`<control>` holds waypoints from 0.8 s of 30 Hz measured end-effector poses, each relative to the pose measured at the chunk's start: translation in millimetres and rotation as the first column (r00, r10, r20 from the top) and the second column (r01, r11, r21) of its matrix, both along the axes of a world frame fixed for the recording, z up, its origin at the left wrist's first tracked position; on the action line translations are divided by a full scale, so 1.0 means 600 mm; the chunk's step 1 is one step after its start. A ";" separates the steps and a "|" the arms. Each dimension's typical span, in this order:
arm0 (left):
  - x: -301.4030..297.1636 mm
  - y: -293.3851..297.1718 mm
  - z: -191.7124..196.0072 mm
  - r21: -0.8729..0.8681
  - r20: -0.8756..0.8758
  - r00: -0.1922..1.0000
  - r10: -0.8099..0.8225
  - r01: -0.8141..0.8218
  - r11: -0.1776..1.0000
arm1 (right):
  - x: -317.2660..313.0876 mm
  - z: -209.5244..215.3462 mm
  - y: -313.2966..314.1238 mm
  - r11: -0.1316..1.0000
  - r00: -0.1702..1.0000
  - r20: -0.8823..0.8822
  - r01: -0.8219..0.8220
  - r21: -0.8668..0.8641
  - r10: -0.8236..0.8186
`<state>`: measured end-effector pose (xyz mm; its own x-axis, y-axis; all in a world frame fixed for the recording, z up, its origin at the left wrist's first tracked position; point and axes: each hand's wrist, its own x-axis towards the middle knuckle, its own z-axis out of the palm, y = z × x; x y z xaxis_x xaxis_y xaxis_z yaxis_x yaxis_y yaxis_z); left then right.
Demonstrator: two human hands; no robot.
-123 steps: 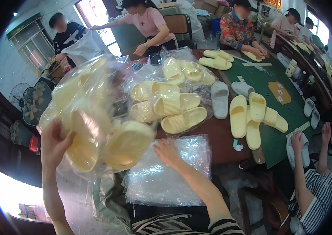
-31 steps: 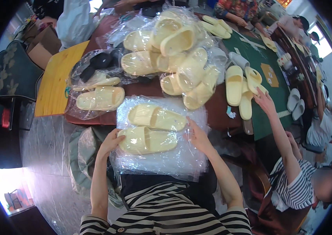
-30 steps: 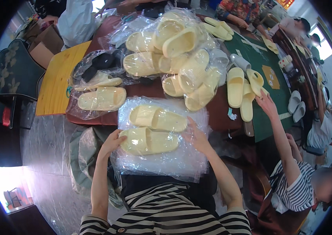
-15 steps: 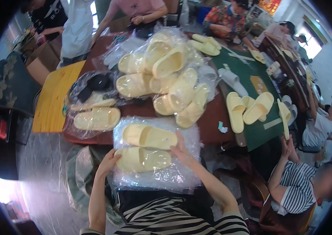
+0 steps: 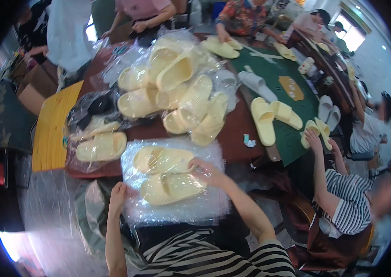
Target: The person packs pairs of slippers into plastic bags by hand, taking slippers from the table and inserting them into plastic sleeves.
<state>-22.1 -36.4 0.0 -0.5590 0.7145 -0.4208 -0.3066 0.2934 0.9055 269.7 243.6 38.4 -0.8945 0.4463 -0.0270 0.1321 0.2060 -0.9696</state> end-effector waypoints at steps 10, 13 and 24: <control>0.036 0.046 0.122 -0.386 -0.807 0.473 -0.354 0.032 0.922 | 0.062 0.019 0.085 0.981 0.989 0.139 -0.022 -0.194 0.050; 0.020 0.078 0.109 -0.318 -0.879 0.316 -0.357 0.169 0.933 | 0.038 0.016 0.090 0.973 0.987 0.150 -0.029 -0.231 0.065; 0.031 0.102 -0.014 -0.388 -0.885 0.200 -0.420 0.182 0.903 | 0.251 0.090 0.063 0.946 0.941 0.173 0.309 -0.094 -0.290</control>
